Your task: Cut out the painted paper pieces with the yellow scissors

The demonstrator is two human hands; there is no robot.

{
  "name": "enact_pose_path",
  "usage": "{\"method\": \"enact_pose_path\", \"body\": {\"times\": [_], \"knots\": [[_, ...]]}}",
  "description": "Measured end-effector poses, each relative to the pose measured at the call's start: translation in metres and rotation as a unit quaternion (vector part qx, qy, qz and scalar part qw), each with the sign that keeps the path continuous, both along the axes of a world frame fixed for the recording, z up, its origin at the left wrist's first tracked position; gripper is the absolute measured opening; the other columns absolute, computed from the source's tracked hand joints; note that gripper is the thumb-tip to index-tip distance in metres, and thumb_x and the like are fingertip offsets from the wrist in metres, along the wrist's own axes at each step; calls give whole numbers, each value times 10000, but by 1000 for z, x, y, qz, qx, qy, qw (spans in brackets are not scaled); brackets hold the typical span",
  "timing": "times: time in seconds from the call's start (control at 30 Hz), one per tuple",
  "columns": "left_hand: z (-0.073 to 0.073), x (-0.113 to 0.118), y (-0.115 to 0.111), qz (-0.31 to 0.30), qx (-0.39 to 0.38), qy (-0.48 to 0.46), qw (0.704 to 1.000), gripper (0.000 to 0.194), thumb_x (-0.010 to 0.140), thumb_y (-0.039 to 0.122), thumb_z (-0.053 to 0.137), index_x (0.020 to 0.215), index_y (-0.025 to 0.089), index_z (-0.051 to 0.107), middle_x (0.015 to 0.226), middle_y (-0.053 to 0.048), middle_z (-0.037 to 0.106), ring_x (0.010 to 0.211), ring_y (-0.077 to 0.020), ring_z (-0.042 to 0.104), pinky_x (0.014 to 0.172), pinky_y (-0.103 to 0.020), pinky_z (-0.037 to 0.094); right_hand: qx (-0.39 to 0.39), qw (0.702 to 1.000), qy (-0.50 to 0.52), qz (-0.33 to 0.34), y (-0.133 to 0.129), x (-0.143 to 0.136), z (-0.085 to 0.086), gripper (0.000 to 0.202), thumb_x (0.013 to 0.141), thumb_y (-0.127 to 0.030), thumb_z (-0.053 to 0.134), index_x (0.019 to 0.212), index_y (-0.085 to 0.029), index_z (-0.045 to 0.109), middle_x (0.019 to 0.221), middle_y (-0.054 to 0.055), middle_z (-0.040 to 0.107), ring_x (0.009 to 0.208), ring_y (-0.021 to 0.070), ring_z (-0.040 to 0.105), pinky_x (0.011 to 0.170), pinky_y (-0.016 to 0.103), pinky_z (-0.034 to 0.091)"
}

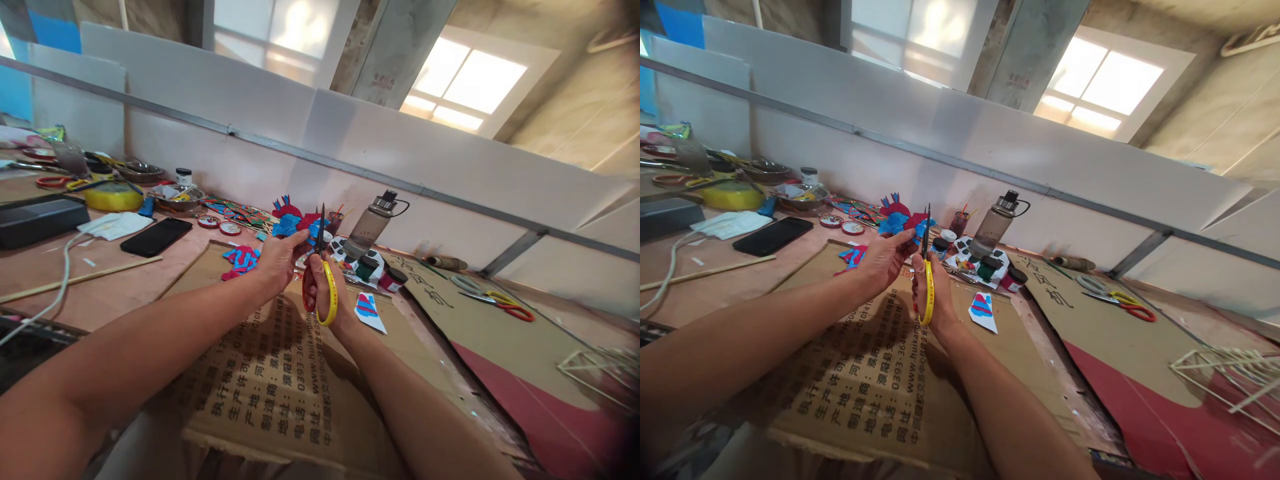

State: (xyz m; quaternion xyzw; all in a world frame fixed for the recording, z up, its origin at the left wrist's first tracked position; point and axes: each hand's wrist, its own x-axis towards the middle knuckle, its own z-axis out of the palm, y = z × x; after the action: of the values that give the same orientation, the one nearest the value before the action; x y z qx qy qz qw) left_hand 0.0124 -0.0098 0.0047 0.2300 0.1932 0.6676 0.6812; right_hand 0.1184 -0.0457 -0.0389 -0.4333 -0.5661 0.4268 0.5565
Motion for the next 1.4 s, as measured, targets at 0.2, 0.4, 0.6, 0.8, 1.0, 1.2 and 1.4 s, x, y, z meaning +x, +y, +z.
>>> {"method": "enact_pose_path", "body": {"times": [0.2,0.4,0.6,0.8,1.0,1.2,1.4], "knots": [[1,-1,5,30,-29,16,999,344,714,16,849,666,187,555,616,35,647,564,-100,571,616,-255,435,-24,999,20,-7,-3,-6,4,661,738,-806,761,897,-270,408,520,-144,416,342,65,312,289,194,335],[-2,-6,10,36,1,18,999,335,734,61,841,781,213,546,714,41,690,620,-110,604,637,-261,444,-46,999,10,7,-7,-7,7,675,750,-848,711,943,-269,424,509,-143,412,337,67,314,293,195,330],[2,-7,7,36,-1,13,999,299,762,46,805,807,204,555,699,56,679,613,-98,612,633,-254,455,-35,999,15,29,-11,-9,8,693,746,-851,731,926,-271,396,514,-143,398,340,66,319,292,196,339],[6,-9,7,32,4,10,999,318,729,34,829,829,199,577,738,54,703,644,-95,640,670,-250,477,-41,998,10,42,-8,-9,5,721,733,-892,709,893,-277,367,497,-145,380,320,69,311,291,203,316],[2,-11,14,35,16,22,999,363,688,61,875,872,200,594,757,53,712,655,-105,653,678,-258,481,-51,998,13,43,-7,-10,3,699,751,-866,717,991,-274,430,511,-145,381,323,74,299,293,210,317],[3,-12,14,30,17,22,999,334,724,44,835,904,197,598,763,50,724,651,-106,668,670,-261,488,-42,998,9,48,-5,-7,0,657,789,-840,718,973,-274,439,533,-130,403,327,73,309,285,213,322],[6,-13,12,28,13,22,999,288,780,25,788,887,194,581,724,47,718,625,-104,671,675,-259,507,-25,999,-23,33,-1,-5,-5,678,781,-893,674,934,-271,453,522,-118,413,324,82,337,271,214,319]]}}
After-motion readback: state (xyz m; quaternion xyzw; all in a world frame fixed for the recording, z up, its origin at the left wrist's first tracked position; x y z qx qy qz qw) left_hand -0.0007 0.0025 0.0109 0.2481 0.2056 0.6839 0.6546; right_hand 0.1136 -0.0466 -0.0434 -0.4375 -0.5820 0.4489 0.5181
